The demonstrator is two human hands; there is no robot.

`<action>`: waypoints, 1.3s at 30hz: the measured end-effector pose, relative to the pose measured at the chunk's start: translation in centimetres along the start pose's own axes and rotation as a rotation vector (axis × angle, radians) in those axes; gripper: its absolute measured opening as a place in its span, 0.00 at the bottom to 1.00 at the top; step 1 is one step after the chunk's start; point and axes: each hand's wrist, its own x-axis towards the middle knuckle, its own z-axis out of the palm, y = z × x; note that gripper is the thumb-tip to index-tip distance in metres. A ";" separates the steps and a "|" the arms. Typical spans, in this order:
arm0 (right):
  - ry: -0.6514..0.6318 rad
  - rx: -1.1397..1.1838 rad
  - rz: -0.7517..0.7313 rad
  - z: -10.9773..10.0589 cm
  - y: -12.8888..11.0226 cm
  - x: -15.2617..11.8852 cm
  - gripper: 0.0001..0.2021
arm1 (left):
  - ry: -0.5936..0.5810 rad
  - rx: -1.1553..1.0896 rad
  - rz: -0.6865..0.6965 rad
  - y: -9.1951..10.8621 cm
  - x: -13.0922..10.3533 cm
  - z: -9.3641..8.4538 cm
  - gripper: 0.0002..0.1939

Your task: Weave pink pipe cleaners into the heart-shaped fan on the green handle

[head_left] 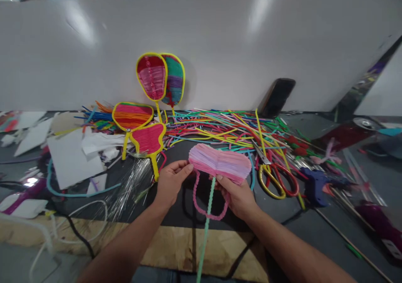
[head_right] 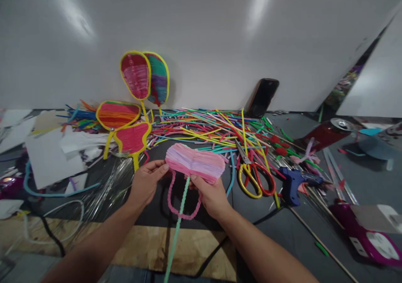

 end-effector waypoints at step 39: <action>-0.079 0.021 0.076 -0.2 0.4 0.0 0.09 | -0.178 -0.129 -0.257 0.7 -0.5 0.0 0.12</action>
